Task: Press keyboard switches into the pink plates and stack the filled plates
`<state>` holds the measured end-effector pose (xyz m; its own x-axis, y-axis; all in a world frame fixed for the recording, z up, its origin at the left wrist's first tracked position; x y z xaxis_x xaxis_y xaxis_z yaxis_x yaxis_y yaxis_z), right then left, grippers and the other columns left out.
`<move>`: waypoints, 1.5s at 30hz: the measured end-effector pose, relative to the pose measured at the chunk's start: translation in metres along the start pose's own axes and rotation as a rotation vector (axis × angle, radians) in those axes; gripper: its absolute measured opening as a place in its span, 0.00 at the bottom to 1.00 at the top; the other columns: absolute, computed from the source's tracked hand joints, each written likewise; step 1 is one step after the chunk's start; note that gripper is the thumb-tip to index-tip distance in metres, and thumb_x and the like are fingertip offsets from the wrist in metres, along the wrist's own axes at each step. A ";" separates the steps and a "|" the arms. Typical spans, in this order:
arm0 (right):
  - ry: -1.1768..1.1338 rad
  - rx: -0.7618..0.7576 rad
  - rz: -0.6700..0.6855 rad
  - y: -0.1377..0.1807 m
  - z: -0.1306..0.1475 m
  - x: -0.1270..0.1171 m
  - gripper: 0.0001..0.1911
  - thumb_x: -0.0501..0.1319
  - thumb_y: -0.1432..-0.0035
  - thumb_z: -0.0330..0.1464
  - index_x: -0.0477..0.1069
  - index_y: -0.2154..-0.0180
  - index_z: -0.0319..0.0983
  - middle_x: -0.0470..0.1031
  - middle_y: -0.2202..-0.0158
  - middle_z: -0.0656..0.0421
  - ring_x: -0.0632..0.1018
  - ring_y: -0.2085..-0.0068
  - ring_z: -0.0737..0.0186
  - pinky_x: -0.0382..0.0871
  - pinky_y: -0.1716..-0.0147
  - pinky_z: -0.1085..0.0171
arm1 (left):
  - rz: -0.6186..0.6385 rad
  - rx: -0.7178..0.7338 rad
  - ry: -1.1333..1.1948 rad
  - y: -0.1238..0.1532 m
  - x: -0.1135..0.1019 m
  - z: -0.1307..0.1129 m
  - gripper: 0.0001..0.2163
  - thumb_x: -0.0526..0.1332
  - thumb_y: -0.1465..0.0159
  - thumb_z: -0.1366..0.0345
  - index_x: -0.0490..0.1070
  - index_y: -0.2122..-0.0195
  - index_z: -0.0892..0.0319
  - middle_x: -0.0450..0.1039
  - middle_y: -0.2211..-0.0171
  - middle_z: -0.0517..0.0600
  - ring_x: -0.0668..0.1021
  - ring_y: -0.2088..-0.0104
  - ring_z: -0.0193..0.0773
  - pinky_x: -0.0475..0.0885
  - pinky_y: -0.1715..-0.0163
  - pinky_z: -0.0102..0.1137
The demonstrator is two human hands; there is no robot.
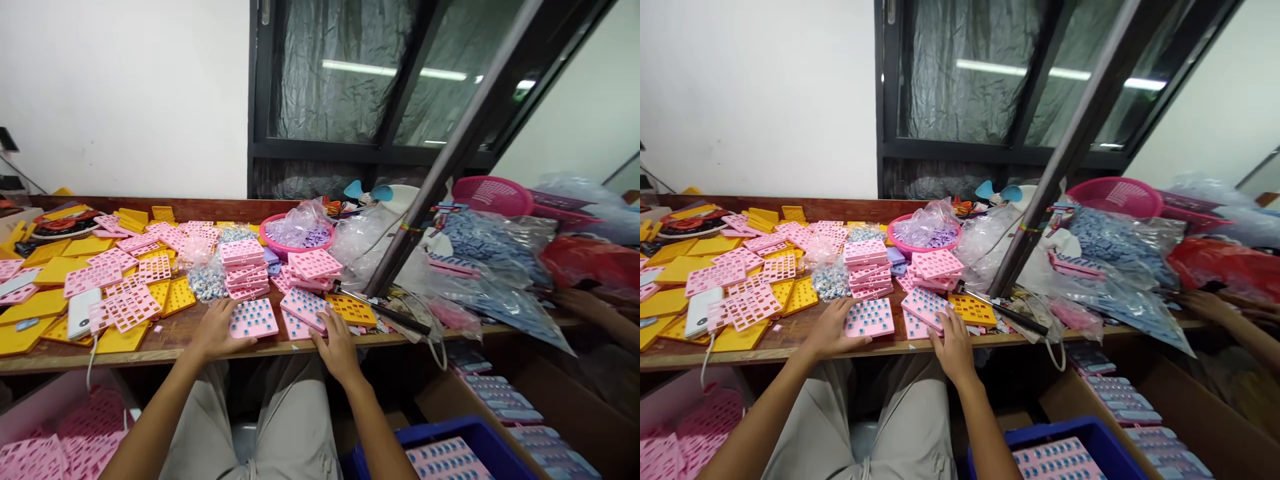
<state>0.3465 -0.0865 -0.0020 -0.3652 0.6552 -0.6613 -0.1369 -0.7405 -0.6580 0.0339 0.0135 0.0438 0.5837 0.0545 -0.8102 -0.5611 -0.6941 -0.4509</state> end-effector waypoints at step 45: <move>0.055 -0.004 -0.100 0.013 -0.006 0.003 0.28 0.58 0.35 0.47 0.63 0.37 0.47 0.59 0.33 0.51 0.67 0.37 0.43 0.66 0.43 0.42 | 0.128 -0.180 0.122 -0.172 -0.056 0.097 0.50 0.74 0.56 0.47 0.59 0.35 0.64 0.65 0.38 0.67 0.71 0.41 0.60 0.67 0.42 0.47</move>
<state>0.3489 -0.0936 -0.0142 -0.2990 0.7330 -0.6110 -0.1664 -0.6705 -0.7230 0.0406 0.1998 0.1301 0.5873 -0.1218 -0.8002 -0.5282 -0.8068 -0.2649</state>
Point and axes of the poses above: each hand's wrist, its own y-axis away from the middle knuckle, its own x-axis out of the palm, z = x × y, the point moved 4 cm from there along -y, towards the middle knuckle
